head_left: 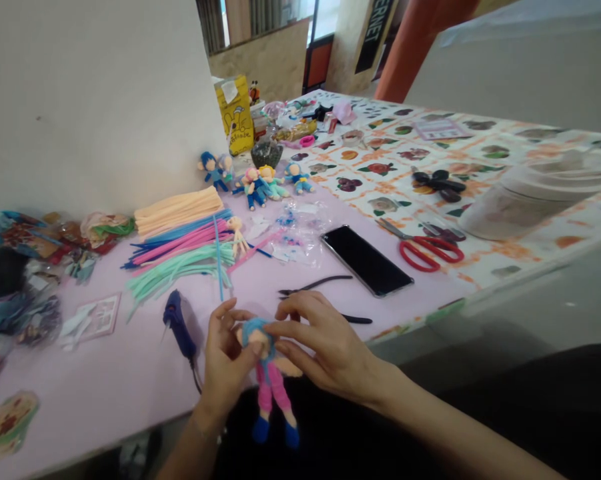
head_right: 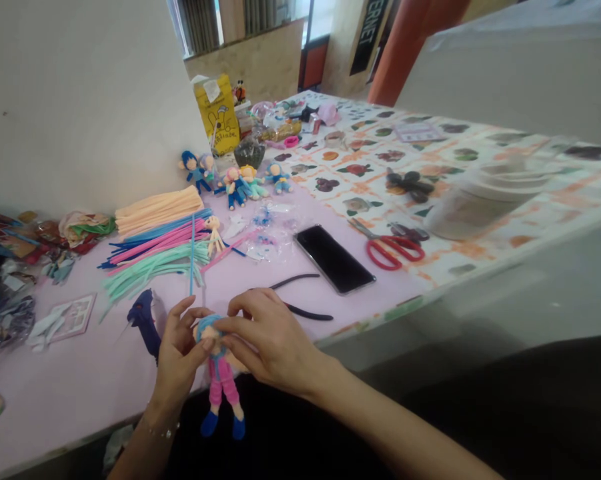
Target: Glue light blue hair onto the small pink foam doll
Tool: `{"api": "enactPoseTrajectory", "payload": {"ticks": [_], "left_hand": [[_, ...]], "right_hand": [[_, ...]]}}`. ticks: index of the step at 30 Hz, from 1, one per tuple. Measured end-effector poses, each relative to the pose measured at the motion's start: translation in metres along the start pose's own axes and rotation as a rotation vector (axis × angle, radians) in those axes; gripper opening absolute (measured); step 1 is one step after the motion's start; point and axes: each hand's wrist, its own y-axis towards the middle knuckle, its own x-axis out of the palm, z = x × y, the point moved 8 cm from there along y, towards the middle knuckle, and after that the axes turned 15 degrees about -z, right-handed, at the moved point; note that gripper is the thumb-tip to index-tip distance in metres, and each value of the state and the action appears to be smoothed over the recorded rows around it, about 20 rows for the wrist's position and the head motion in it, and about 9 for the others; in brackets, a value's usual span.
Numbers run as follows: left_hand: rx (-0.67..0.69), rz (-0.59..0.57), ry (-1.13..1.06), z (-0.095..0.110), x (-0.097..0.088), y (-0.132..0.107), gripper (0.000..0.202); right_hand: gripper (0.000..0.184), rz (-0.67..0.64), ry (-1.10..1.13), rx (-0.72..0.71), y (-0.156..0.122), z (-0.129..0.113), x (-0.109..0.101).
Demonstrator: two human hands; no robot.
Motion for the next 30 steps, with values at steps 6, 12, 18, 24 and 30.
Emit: {"api": "enactPoseTrajectory", "payload": {"ticks": [6,12,18,24,30], "left_hand": [[0.024,0.019,0.014,0.002,-0.001,0.000,0.056],[0.023,0.006,0.038,0.002,-0.001,-0.002,0.058],[0.040,-0.004,0.068,0.008,0.002,-0.004,0.056],[0.053,-0.026,0.115,0.008,-0.001,-0.003,0.058],[0.074,0.005,0.129,0.006,-0.003,-0.004,0.056]], "right_hand": [[0.020,-0.014,-0.098,-0.025,0.000,-0.001,0.005],[0.021,0.001,-0.021,-0.016,0.001,0.001,0.000],[0.024,-0.017,0.037,-0.008,0.000,0.004,0.001],[0.027,-0.020,0.056,-0.041,0.002,0.002,0.000],[0.029,-0.052,0.198,-0.009,0.005,0.010,0.004]]}}
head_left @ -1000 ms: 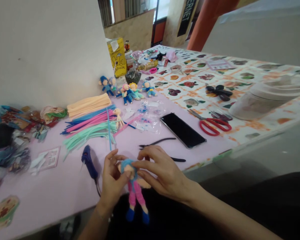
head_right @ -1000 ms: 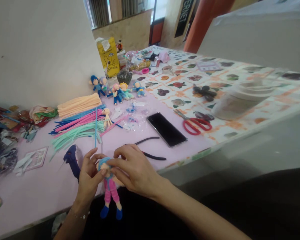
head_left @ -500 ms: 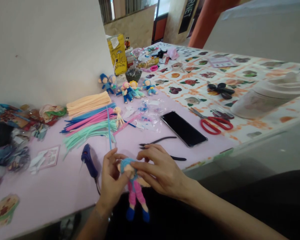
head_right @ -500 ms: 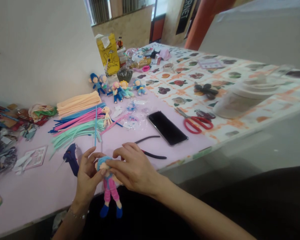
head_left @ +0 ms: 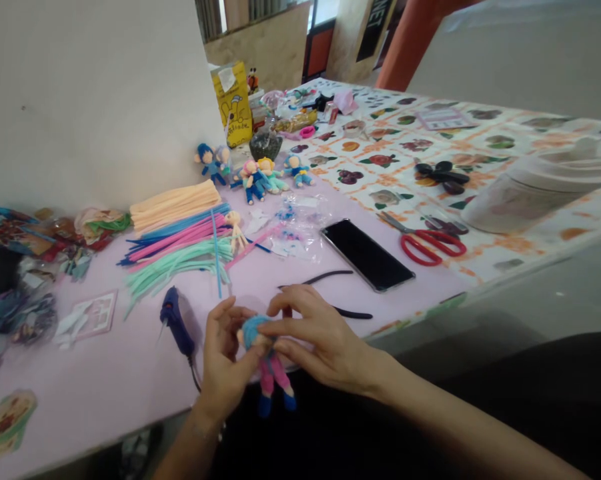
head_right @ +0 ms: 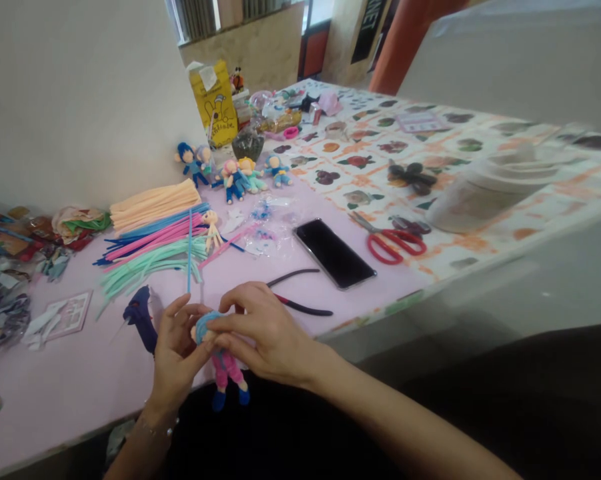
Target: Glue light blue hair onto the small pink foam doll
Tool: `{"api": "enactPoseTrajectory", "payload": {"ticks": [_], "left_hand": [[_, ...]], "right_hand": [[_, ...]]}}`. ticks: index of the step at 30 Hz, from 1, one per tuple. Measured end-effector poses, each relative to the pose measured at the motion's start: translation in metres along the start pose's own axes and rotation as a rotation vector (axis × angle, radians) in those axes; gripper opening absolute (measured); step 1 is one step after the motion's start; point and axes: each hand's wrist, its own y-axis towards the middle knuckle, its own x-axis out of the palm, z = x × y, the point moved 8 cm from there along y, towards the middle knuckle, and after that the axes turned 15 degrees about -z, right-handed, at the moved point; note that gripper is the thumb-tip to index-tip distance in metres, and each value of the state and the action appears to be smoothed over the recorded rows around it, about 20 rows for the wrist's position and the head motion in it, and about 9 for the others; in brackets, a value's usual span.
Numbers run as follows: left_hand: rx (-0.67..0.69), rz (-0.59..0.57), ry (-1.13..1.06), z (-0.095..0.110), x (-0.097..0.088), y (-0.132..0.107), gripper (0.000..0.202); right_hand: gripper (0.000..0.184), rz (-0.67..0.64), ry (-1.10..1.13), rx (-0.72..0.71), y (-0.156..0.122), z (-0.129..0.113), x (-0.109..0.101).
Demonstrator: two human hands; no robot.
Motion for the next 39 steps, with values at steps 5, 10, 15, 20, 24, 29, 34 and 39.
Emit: {"api": "enactPoseTrajectory", "payload": {"ticks": [5,10,15,20,24,29,34,39], "left_hand": [[0.088,0.053,0.056,0.010,-0.005,-0.001,0.056],[0.149,0.093,0.093,0.015,-0.012,-0.001,0.054],[0.100,0.103,-0.071,0.006,-0.013,0.008,0.055],[-0.017,0.105,-0.247,-0.015,-0.013,0.016,0.059],[-0.025,0.156,-0.283,-0.019,-0.016,0.016,0.060],[0.061,0.108,-0.178,-0.009,-0.004,0.016,0.059],[0.106,0.063,-0.046,0.000,0.008,0.010,0.058],[0.309,0.131,0.227,0.048,-0.005,-0.020,0.032]], "right_hand": [[0.024,0.123,0.331,0.109,-0.002,0.019,-0.014],[0.033,0.145,0.390,0.287,-0.014,0.033,-0.012],[0.017,0.055,0.264,0.416,-0.033,0.038,-0.006],[0.025,0.018,0.055,0.302,-0.051,0.029,-0.010],[0.028,-0.064,0.077,0.400,-0.061,0.039,-0.006],[0.025,-0.175,0.368,0.576,-0.053,0.050,0.028],[0.024,-0.095,0.665,0.583,-0.038,0.052,0.061],[0.017,0.050,0.606,0.530,-0.012,0.061,0.036]]}}
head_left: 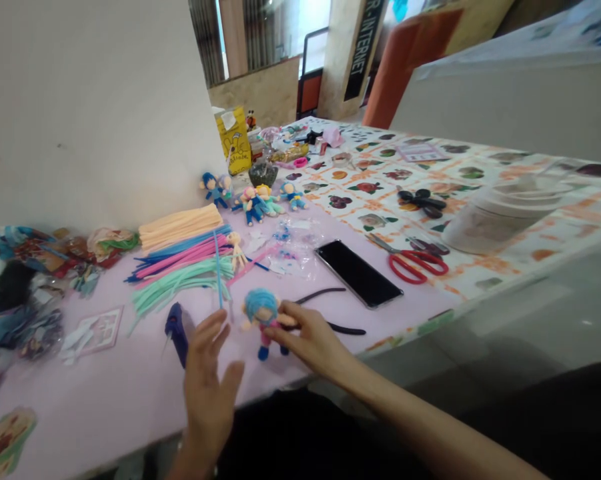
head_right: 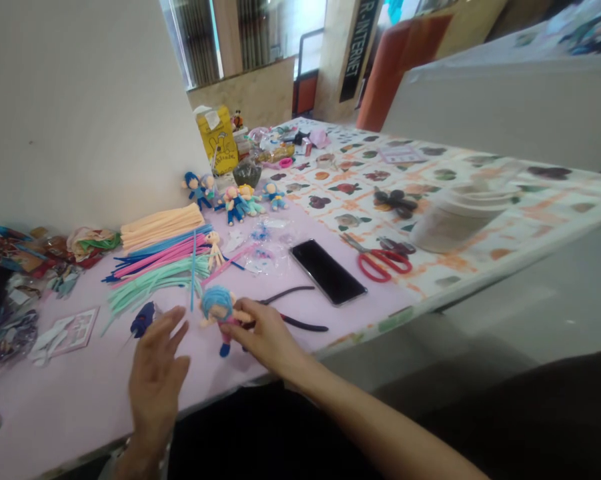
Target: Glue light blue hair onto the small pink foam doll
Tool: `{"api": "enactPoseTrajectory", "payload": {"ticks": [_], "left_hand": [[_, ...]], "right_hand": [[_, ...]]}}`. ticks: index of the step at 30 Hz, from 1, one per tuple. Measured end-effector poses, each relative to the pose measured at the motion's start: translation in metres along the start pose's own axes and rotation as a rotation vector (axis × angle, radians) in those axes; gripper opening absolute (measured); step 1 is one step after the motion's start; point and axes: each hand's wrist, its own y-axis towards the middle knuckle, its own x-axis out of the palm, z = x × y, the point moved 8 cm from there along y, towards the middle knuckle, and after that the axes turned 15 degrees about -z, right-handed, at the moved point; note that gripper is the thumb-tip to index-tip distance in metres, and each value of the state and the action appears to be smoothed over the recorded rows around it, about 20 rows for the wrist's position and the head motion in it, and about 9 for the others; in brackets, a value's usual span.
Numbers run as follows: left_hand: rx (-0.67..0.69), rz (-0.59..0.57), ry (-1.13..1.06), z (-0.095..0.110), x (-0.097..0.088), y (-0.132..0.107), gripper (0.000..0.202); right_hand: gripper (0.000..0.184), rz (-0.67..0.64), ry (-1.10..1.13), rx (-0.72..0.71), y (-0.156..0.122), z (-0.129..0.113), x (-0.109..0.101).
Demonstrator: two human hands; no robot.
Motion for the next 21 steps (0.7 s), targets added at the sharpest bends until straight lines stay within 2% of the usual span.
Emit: {"api": "enactPoseTrajectory", "payload": {"ticks": [2,3,5,7,10,12,14,18,20,21], "left_hand": [[0.144,0.036,0.135,0.030,-0.015,-0.007,0.017],[0.287,0.060,0.219,0.049,-0.022,-0.011,0.012],[0.436,0.131,0.345,0.074,-0.037,-0.017,0.008],[0.482,0.233,0.443,0.088,-0.054,-0.015,0.009],[0.458,0.394,0.487,0.095,-0.086,-0.006,0.012],[0.422,0.501,0.493,0.095,-0.110,-0.002,0.013],[0.320,0.608,0.549,0.091,-0.135,-0.003,0.012],[-0.063,0.750,0.719,0.075,-0.184,-0.017,0.013],[-0.255,0.752,0.853,0.069,-0.204,-0.028,0.019],[-0.348,0.716,0.895,0.064,-0.214,-0.032,0.023]], "right_hand": [[0.018,0.076,-0.030,-0.060,0.018,-0.015,-0.015],[0.019,0.107,-0.045,-0.091,0.029,-0.023,-0.020],[0.018,0.170,-0.075,-0.155,0.054,-0.036,-0.028],[0.016,0.220,-0.091,-0.211,0.079,-0.045,-0.029],[0.014,0.269,-0.092,-0.271,0.110,-0.051,-0.024],[0.013,0.280,-0.084,-0.297,0.123,-0.052,-0.017],[0.013,0.278,-0.074,-0.311,0.131,-0.052,-0.011],[0.015,0.254,-0.043,-0.296,0.139,-0.046,-0.004],[0.019,0.228,-0.016,-0.271,0.143,-0.039,-0.001],[0.022,0.212,0.001,-0.255,0.146,-0.034,0.000]]}}
